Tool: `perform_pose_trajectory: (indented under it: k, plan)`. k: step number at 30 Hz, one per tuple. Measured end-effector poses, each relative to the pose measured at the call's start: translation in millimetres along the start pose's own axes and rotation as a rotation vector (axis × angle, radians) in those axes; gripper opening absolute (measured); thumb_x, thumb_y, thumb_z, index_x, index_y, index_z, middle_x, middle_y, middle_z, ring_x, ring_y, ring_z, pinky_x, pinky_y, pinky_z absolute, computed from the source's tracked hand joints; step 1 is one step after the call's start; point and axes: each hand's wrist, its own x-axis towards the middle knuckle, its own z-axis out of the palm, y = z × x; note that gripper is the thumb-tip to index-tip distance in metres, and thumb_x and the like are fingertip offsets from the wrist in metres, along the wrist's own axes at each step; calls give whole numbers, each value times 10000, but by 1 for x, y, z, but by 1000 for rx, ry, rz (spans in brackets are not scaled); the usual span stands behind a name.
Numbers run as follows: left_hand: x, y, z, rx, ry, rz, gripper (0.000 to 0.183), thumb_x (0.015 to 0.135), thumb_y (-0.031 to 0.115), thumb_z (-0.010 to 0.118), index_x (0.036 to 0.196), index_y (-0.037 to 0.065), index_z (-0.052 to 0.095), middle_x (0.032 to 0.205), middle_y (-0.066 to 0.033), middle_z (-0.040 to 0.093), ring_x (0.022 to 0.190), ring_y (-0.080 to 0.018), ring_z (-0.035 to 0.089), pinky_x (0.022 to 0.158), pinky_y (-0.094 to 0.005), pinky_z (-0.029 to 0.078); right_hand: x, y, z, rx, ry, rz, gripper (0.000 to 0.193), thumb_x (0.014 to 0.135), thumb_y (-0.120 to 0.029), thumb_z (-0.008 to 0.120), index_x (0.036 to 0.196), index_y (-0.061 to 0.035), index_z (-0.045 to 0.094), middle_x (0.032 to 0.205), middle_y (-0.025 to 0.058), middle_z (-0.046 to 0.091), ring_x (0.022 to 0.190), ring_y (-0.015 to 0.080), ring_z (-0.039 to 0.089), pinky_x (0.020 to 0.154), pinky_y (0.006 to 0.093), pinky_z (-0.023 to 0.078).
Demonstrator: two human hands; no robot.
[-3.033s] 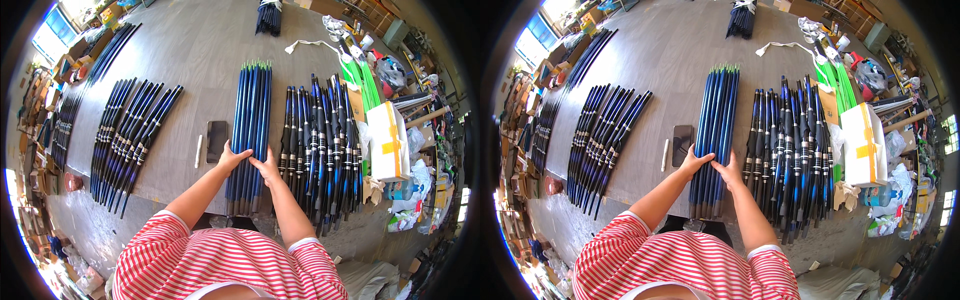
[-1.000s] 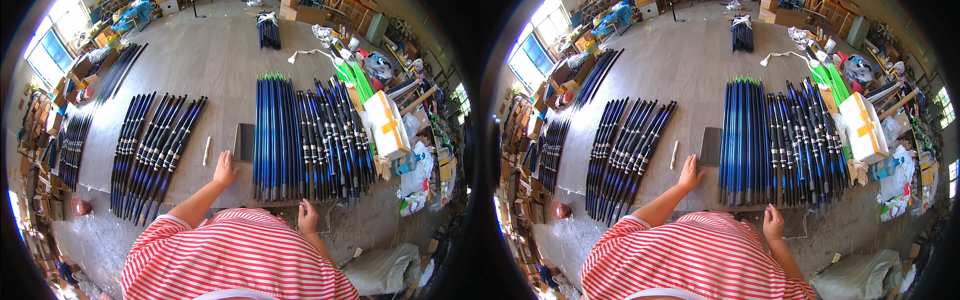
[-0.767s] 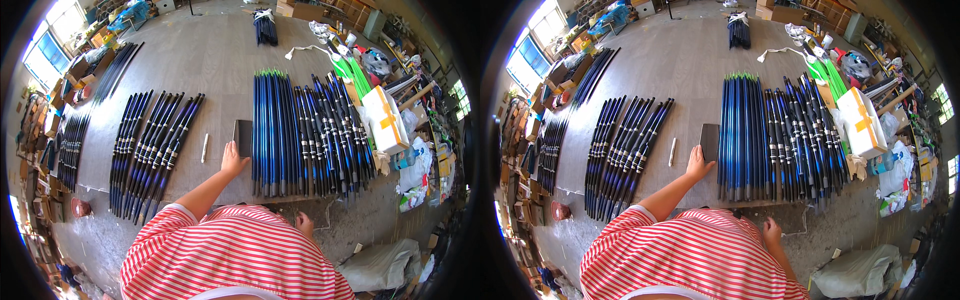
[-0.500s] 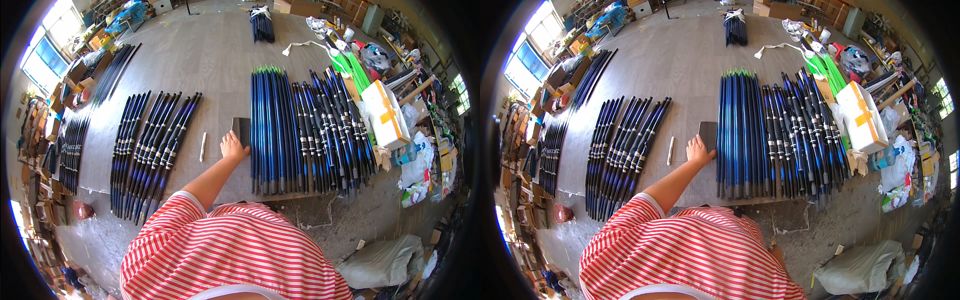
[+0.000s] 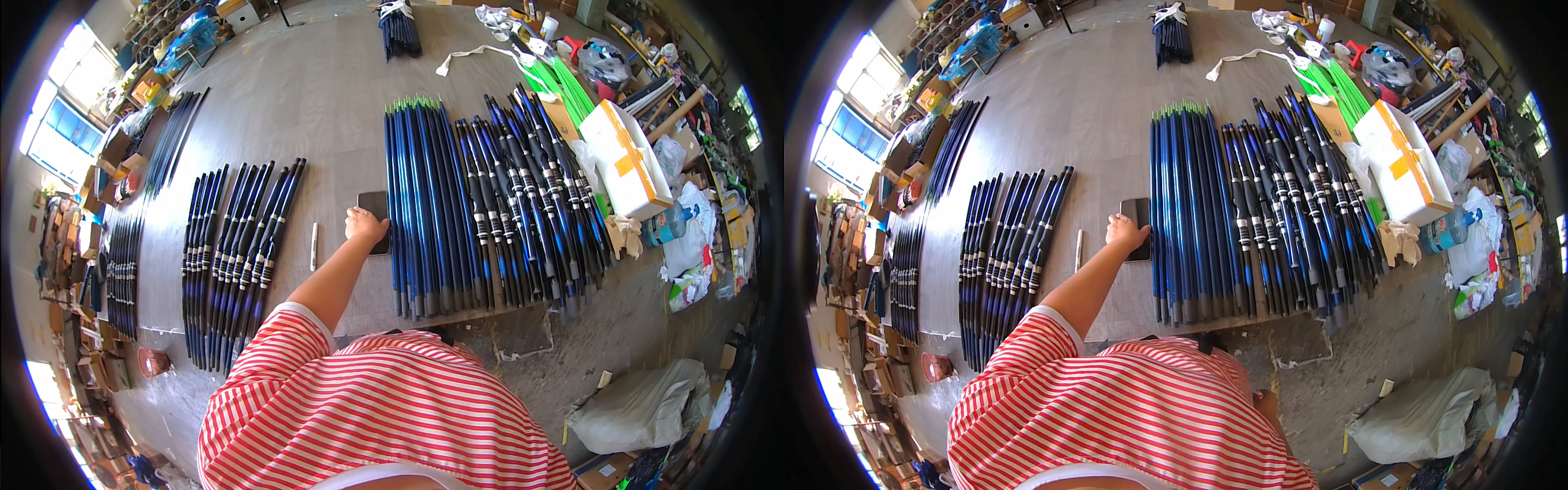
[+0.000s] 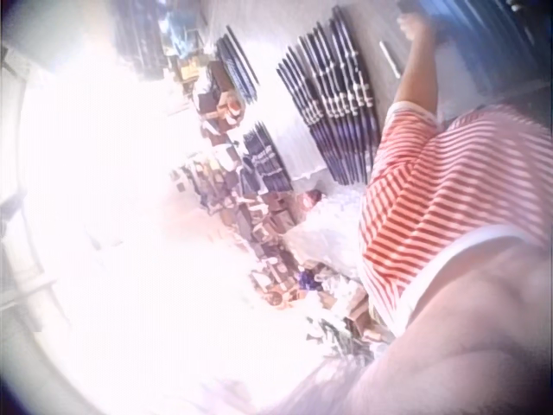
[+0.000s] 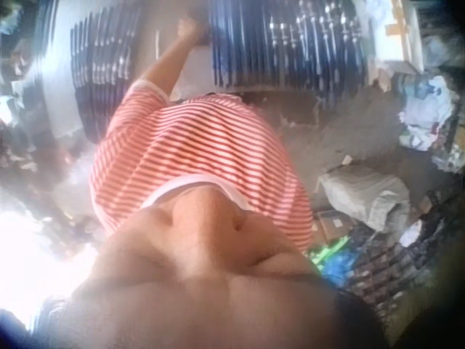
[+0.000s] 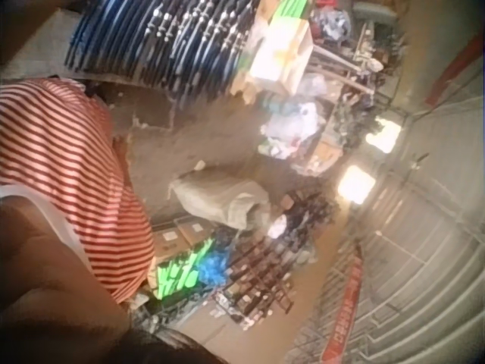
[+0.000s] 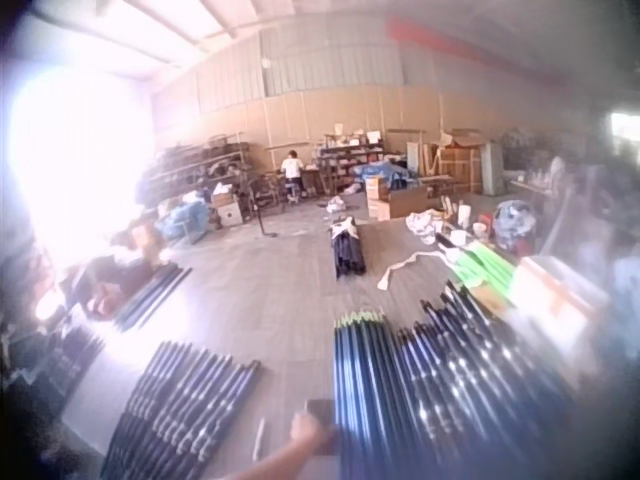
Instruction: The person organizes fishing rods by picking up a bundle, carrying it across the room, and placing it on a table, then individually picks up and rotates fishing rods to check different sides before setting them down in an organized row on the table.
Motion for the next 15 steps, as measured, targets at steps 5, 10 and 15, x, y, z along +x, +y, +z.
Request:
perform_pose_trajectory:
  k: [5,10,15]
  plan:
    - [6,-38,9,-270,-11,125,661,737,459,640,1169,-8,459,1169,-217,427,1060,-358,496,877,-390,441,27,22,4,-73,-84,-59,300,746,-302,567,790,-14,636,725,205,613,678,358,604,594,429,468]
    - [-65,-115,41,-365,361,475,584,788,237,611,1269,4,377,1178,-209,426,1101,-368,431,935,-403,377,44,-43,-51,-266,-323,-155,264,775,-293,573,820,-50,666,784,162,640,725,317,617,661,415,478]
    - [-126,-171,60,-215,377,675,495,777,143,589,1226,-1,437,1305,-182,383,1234,-356,341,1040,-423,267,31,-208,-149,-192,-449,-178,260,809,-266,579,852,-30,677,807,142,657,714,244,624,657,348,479]
